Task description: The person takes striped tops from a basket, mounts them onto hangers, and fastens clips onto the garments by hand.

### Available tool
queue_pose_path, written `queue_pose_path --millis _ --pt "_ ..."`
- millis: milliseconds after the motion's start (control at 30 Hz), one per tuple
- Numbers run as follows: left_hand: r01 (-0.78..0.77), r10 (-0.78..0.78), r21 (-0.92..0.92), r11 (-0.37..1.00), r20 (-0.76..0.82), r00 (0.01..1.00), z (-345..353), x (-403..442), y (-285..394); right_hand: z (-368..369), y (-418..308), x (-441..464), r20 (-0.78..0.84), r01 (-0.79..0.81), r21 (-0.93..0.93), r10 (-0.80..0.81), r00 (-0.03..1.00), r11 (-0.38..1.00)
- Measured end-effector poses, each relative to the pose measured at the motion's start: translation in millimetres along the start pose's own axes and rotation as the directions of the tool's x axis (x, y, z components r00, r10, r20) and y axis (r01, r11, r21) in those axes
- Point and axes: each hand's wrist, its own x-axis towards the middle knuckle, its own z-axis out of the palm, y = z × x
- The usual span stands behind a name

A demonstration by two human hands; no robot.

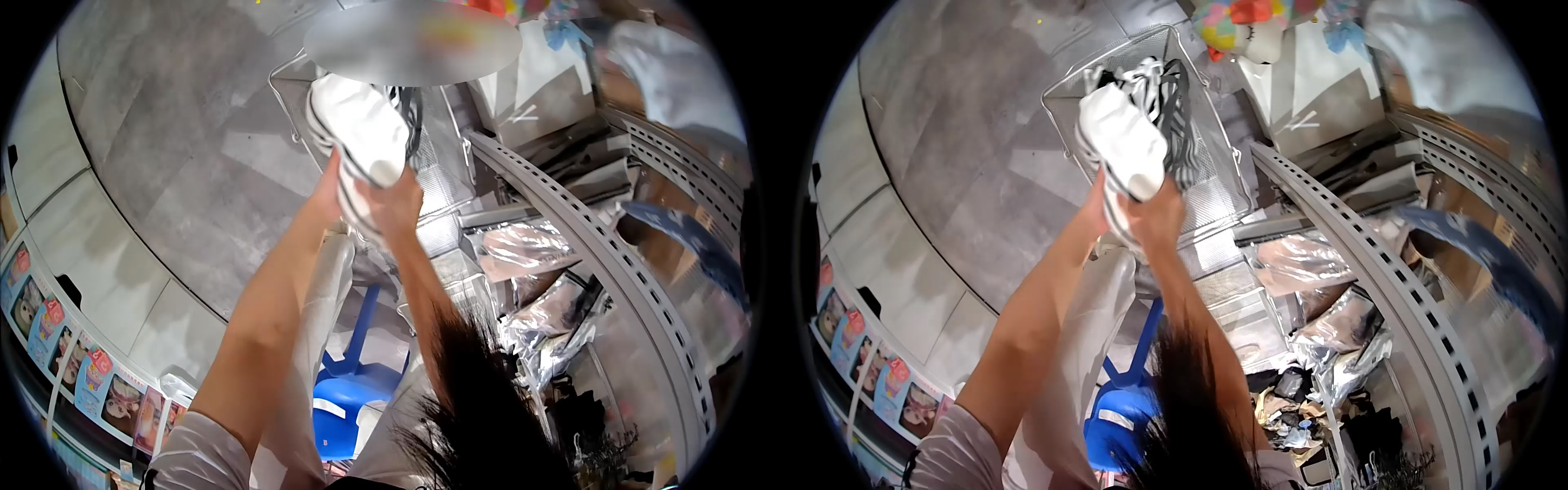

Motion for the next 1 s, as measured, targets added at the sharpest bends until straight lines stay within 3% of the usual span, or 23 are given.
queue_pose_path --millis 33,100,167,233,267,300,367,400,433,467,500,533,567,633,700,733,767,833,900,967,1000 --pt "0.114 -0.106 -0.074 0.991 0.103 0.989 1.0 -23.4 -0.3 -8.4 -3.3 -25.5 0.004 0.019 0.094 -0.019 1.0 0.995" --pt "0.025 -0.025 0.046 0.999 0.007 1.0 -1.8 -51.1 -11.6 -27.8 -11.8 -72.9 0.0 -0.002 0.234 0.002 1.0 0.972" --pt "0.109 -0.109 0.024 0.994 0.006 0.994 -29.2 -72.8 -39.7 -55.0 2.6 -113.4 0.016 0.071 0.168 -0.075 0.997 0.983" --pt "0.253 -0.245 0.029 0.967 -0.16 0.956 -31.9 -104.4 -78.4 -86.0 22.3 -158.0 0.095 -0.031 0.213 0.011 0.995 0.977" --pt "0.323 -0.293 0.13 0.937 -0.209 0.933 -37.0 -120.1 -98.9 -96.5 41.8 -180.0 0.075 0.033 0.384 -0.066 0.995 0.923" --pt "0.398 -0.338 0.222 0.89 -0.265 0.903 -40.1 -135.7 -119.3 -102.8 77.4 -204.7 0.016 0.096 0.347 -0.108 0.994 0.933" --pt "0.588 -0.465 0.458 0.667 -0.361 0.808 21.1 -181.1 -137.3 -126.4 127.2 -248.0 -0.016 0.084 0.301 -0.082 0.996 0.95" --pt "0.585 -0.518 0.542 0.603 -0.292 0.804 24.5 -195.5 -155.5 -144.9 141.4 -265.8 0.004 0.04 0.285 -0.043 0.999 0.958" --pt "0.565 -0.57 0.626 0.538 -0.225 0.79 24.5 -209.4 -176.0 -164.1 153.1 -282.2 0.016 0.009 0.275 -0.014 1.0 0.962" --pt "0.182 -0.579 0.872 0.455 0.134 0.804 -4.2 -210.6 -207.5 -184.5 162.6 -297.1 0.029 -0.019 0.266 0.012 0.999 0.964" --pt "-0.276 -0.617 0.888 0.369 0.456 0.642 -10.4 -214.9 -227.6 -205.0 171.8 -308.9 0.044 -0.039 0.258 0.029 0.999 0.965" --pt "0.017 -0.583 0.808 0.589 0.411 0.701 -14.0 -228.3 -259.1 -228.0 181.2 -320.8 0.057 -0.045 0.25 0.032 0.998 0.967" --pt "0.289 -0.57 0.601 0.745 0.349 0.744 8.1 -242.1 -282.7 -251.1 190.9 -331.6 0.075 -0.043 0.249 0.024 0.997 0.967" --pt "0.444 -0.612 0.589 0.675 0.11 0.783 36.2 -249.4 -327.1 -288.0 212.4 -346.4 0.107 -0.027 0.278 -0.004 0.994 0.96" --pt "0.384 -0.423 0.497 0.778 -0.038 0.905 28.2 -241.0 -376.9 -305.8 252.3 -354.0 0.099 -0.07 0.256 0.046 0.994 0.964" --pt "0.349 -0.328 0.685 0.639 -0.168 0.93 19.8 -229.6 -387.3 -302.8 289.1 -359.6 0.034 -0.126 0.163 0.122 0.992 0.979" --pt "0.11 0.017 0.785 0.61 -0.153 0.988 -38.7 -198.6 -436.9 -294.5 337.3 -359.4 -0.207 -0.329 -0.147 0.296 0.932 0.933" --pt "0.336 0.172 0.881 0.334 -0.407 0.897 5.7 -224.7 -417.6 -301.0 375.1 -356.8 -0.303 -0.341 -0.113 0.295 0.906 0.933" --pt "0.025 0.282 0.914 0.404 -0.15 0.948 -72.8 -197.1 -471.9 -310.7 382.0 -365.9 -0.345 -0.208 -0.011 0.191 0.919 0.978" --pt "0.081 0.102 0.948 0.308 -0.117 0.988 -17.6 -232.2 -425.3 -350.8 320.2 -381.0 -0.437 -0.139 -0.054 0.102 0.894 0.989" --pt "0.061 0.065 0.939 0.338 -0.088 0.994 -21.5 -236.8 -415.3 -368.5 318.5 -387.0 -0.562 -0.1 -0.051 0.054 0.825 0.994"
